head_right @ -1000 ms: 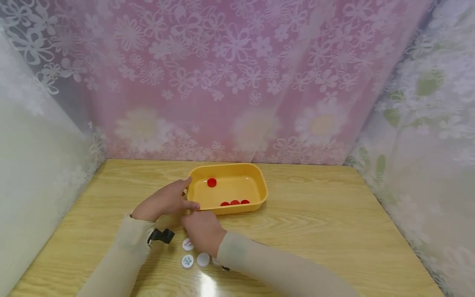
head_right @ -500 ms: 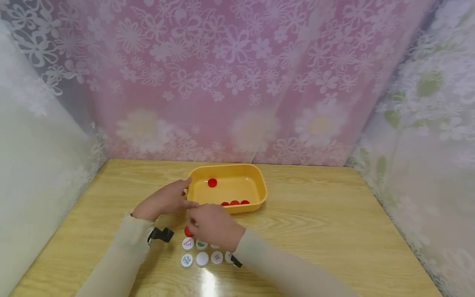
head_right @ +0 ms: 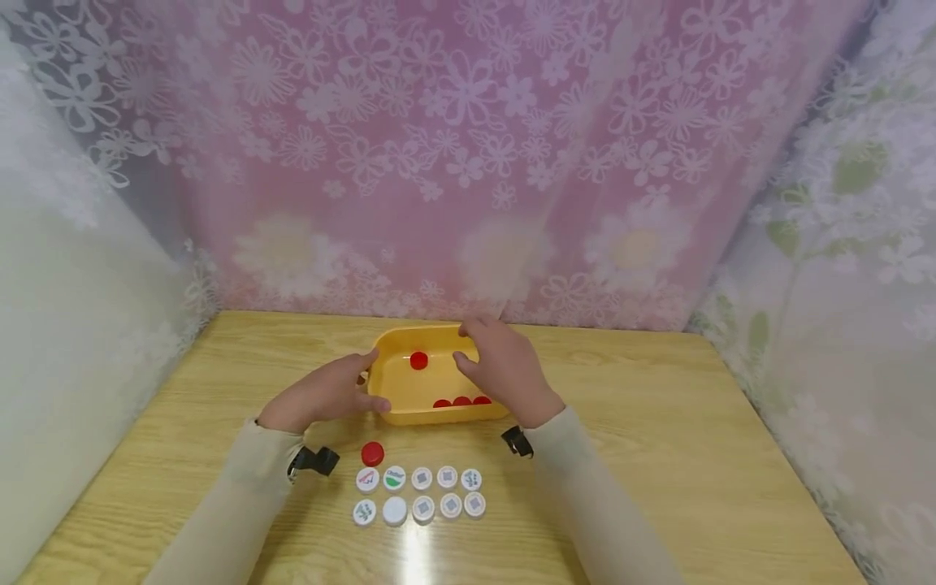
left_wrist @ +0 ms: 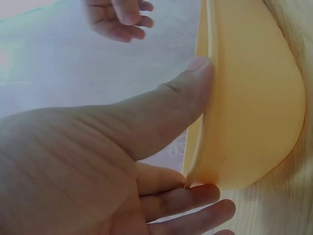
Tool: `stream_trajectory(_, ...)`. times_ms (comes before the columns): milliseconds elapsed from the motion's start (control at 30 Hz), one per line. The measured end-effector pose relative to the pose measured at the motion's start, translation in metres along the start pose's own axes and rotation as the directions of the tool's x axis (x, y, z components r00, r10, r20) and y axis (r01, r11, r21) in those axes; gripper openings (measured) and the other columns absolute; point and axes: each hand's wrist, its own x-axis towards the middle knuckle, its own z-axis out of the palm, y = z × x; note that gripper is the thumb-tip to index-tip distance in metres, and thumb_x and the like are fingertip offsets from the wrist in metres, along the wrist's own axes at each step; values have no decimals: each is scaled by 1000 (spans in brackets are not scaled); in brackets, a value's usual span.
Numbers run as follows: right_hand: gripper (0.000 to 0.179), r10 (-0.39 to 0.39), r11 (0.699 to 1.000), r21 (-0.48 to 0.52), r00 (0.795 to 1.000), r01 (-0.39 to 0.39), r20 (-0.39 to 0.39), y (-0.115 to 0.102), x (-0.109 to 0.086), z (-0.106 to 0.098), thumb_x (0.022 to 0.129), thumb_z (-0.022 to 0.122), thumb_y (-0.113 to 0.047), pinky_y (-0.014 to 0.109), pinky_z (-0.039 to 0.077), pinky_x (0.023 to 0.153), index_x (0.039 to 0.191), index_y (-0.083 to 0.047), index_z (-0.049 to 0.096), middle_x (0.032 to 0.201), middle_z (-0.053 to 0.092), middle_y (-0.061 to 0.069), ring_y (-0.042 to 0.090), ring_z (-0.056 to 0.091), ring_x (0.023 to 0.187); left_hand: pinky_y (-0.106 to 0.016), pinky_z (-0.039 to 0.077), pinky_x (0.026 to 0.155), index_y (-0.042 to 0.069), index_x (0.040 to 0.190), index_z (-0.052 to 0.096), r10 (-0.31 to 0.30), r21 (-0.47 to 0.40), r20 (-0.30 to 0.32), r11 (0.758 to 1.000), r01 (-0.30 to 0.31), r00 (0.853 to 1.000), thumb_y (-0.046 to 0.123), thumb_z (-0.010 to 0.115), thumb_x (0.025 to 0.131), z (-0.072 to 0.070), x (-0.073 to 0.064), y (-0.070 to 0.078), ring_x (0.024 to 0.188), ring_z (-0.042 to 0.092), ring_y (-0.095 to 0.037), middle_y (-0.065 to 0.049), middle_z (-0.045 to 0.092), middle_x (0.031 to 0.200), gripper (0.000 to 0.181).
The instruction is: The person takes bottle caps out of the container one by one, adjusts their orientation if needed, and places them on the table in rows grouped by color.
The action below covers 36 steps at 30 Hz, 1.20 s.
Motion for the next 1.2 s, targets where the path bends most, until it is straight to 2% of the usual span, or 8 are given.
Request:
stream_trajectory(233,45,80,997,-11,988,-80,129,12,-2,8,94,78,-34,46,58,87,128,-7,66,122,70,9,27,67,102,-54,39,117,6,164,23,7,-7,-10,1000,-7,1000,41,84,87,-1,-1,0,142,46,-34,-19,43,159,104)
stream_trajectory(333,46,131,991,-21,968,-130,214,16,-4,14,92,79,-34,46,57,91,126,-6,66,119,70,11,27,66,102,-54,38,117,5,164,23,12,-12,-3,1000,-12,1000,41,83,87,0,0,0,142,46,-34,-19,43,159,104)
stream_trajectory(467,48,158,987,-23,941,-159,300,19,-5,17,91,79,-34,46,57,89,124,-3,65,116,71,13,27,66,97,-54,39,117,6,164,23,-1,-7,-6,1000,1,1000,41,84,87,1,-1,0,143,46,-34,-17,45,158,105)
stream_trajectory(733,47,209,978,-87,922,-191,326,24,-3,16,88,81,-38,43,57,81,119,-6,67,108,72,7,23,62,86,-55,38,117,6,164,25,-4,-8,-13,1000,4,1000,41,84,86,0,-1,1,144,44,-35,-16,45,159,104)
stream_trajectory(1000,40,240,971,-110,890,-214,387,25,2,18,86,82,-39,38,53,74,109,-9,68,92,66,1,21,57,78,-56,39,116,5,163,28,11,-29,-27,999,-12,1000,39,85,86,-1,-1,2,143,45,-35,-16,45,158,102)
stream_trajectory(1100,34,260,966,-112,872,-234,415,23,6,20,85,84,-38,36,49,69,98,-11,67,85,64,1,21,56,75,-56,39,116,5,163,28,17,-24,-27,1000,-18,999,39,85,86,-1,0,1,143,46,-35,-16,45,158,102)
stream_trajectory(1200,31,277,961,-144,845,-236,458,21,10,25,86,83,-36,34,46,68,91,-11,66,81,62,3,22,57,73,-56,38,117,5,163,29,21,-22,-27,1000,-22,999,40,85,86,1,1,0,143,46,-35,-16,45,158,102)
